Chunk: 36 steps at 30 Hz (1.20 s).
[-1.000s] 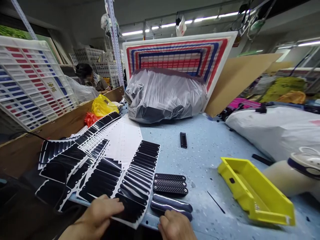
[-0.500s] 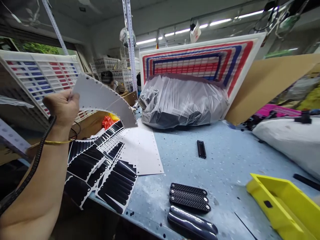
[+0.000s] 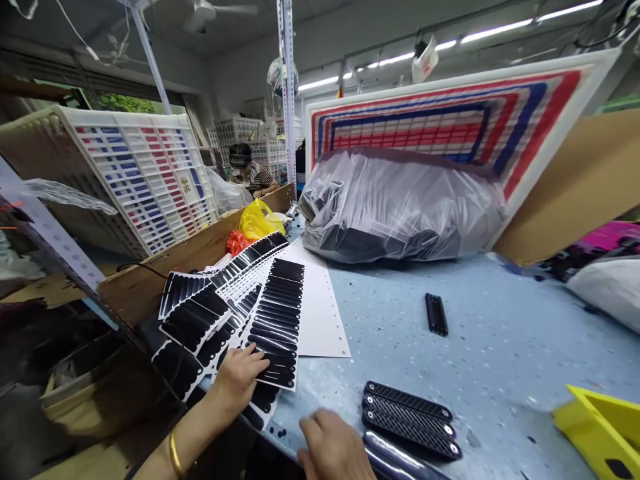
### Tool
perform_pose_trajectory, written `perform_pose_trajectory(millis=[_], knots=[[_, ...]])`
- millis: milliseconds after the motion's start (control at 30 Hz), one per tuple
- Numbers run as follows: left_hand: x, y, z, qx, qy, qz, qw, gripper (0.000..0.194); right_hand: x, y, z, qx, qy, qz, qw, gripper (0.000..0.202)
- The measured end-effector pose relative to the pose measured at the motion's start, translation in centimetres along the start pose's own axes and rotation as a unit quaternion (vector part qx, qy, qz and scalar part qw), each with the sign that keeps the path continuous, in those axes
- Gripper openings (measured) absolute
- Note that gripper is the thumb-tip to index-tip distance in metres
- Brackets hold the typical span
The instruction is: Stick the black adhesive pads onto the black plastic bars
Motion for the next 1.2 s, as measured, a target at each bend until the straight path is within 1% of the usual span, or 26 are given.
perform_pose_trajectory(millis=[67, 100, 133, 200, 233, 267, 300, 333, 367, 400, 433, 467, 500, 533, 567, 633, 700, 767, 833, 933, 1000, 1033, 1067, 1133, 1200], knots=[[-0.1, -1.2, -0.6, 0.023, 0.0, -0.008, 1.0, 0.05, -0.4, 3.2, 0.2, -0.029, 0.024, -0.014, 0.999, 0.048], [0.1, -1.5, -0.8, 0.029, -0.002, -0.013, 0.999, 0.051, -1.0, 4.5, 0.2, -0.041, 0.024, -0.008, 0.999, 0.054], [0.5, -1.8, -1.0, 0.034, -0.008, -0.021, 0.999, 0.05, -1.7, 5.6, 0.3, -0.054, 0.022, 0.011, 0.998, 0.055], [1.8, -2.6, -0.8, 0.062, -0.036, -0.048, 0.996, 0.047, -3.3, 7.0, 0.0, -0.084, 0.027, 0.07, 0.994, 0.046], [2.5, -3.2, -0.4, 0.091, -0.064, -0.063, 0.992, 0.044, -3.9, 7.3, -0.3, -0.095, 0.036, 0.088, 0.991, 0.044], [3.0, -4.0, 0.2, 0.137, -0.103, -0.075, 0.982, 0.042, -4.3, 7.3, -0.6, -0.103, 0.049, 0.094, 0.989, 0.045], [3.4, -4.9, 1.1, 0.199, -0.154, -0.079, 0.965, 0.042, -4.5, 7.2, -0.9, -0.106, 0.064, 0.088, 0.988, 0.047], [3.4, -5.8, 1.8, 0.264, -0.225, -0.075, 0.935, 0.043, -4.7, 6.9, -1.3, -0.107, 0.077, 0.073, 0.989, 0.049], [3.2, -6.7, 2.5, 0.338, -0.308, -0.063, 0.887, 0.043, -4.7, 6.5, -1.6, -0.106, 0.086, 0.055, 0.989, 0.051], [2.9, -7.5, 2.8, 0.404, -0.386, -0.058, 0.827, 0.042, -4.7, 6.0, -1.8, -0.1, 0.091, 0.034, 0.99, 0.053], [2.5, -8.0, 2.7, 0.454, -0.459, -0.046, 0.763, 0.043, -4.8, 5.6, -1.9, -0.089, 0.092, 0.016, 0.992, 0.053], [2.2, -8.2, 2.2, 0.489, -0.521, -0.035, 0.699, 0.045, -4.8, 5.1, -2.0, -0.077, 0.088, 0.0, 0.993, 0.053], [2.0, -7.9, 1.5, 0.506, -0.572, -0.025, 0.645, 0.048, -4.9, 4.8, -2.1, -0.064, 0.082, -0.013, 0.994, 0.053], [1.8, -7.5, 0.8, 0.512, -0.609, -0.015, 0.606, 0.048, -5.1, 4.5, -2.1, -0.053, 0.075, -0.019, 0.996, 0.053], [1.7, -6.9, 0.2, 0.512, -0.633, -0.016, 0.58, 0.046, -5.2, 4.4, -2.2, -0.043, 0.069, -0.022, 0.996, 0.053], [1.5, -6.0, -0.5, 0.513, -0.661, -0.021, 0.546, 0.046, -5.6, 4.3, -2.3, -0.027, 0.059, -0.018, 0.998, 0.054], [1.4, -5.7, -0.7, 0.522, -0.67, -0.039, 0.527, 0.046, -5.8, 4.3, -2.3, -0.012, 0.05, -0.015, 0.999, 0.054], [1.4, -5.8, -0.8, 0.53, -0.672, -0.055, 0.514, 0.044, -5.7, 4.2, -1.9, 0.0, 0.036, -0.021, 0.999, 0.052], [1.3, -6.1, -0.9, 0.532, -0.676, -0.06, 0.506, 0.043, -5.0, 4.0, -1.2, -0.001, 0.023, -0.045, 0.999, 0.043], [1.2, -6.5, -1.2, 0.536, -0.674, -0.064, 0.505, 0.041, -3.3, 4.1, 0.3, -0.023, 0.024, -0.093, 0.995, 0.029], [1.0, -6.6, -1.3, 0.533, -0.672, -0.066, 0.51, 0.04, -2.3, 4.5, 1.6, -0.026, 0.052, -0.11, 0.992, 0.022], [0.9, -6.6, -1.4, 0.532, -0.672, -0.067, 0.511, 0.039, -2.0, 4.8, 2.2, -0.024, 0.076, -0.102, 0.992, 0.017], [0.8, -6.6, -1.5, 0.531, -0.672, -0.068, 0.511, 0.039, -2.0, 5.0, 2.8, -0.025, 0.103, -0.087, 0.991, 0.016], [0.7, -6.5, -1.8, 0.527, -0.677, -0.069, 0.509, 0.039, -2.5, 5.4, 3.6, -0.044, 0.147, -0.055, 0.987, 0.024], [0.7, -6.6, -2.2, 0.528, -0.681, -0.067, 0.503, 0.039, -3.4, 5.4, 4.0, -0.076, 0.164, -0.041, 0.983, 0.024]])
Point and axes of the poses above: each hand's wrist, its own y-axis towards the middle knuckle, its own x-axis out of the back of the hand, z = x × y, the point moved 5 cm from there along y, towards the middle knuckle, and after that the axes turned 3 degrees about y, right-handed, at the moved point
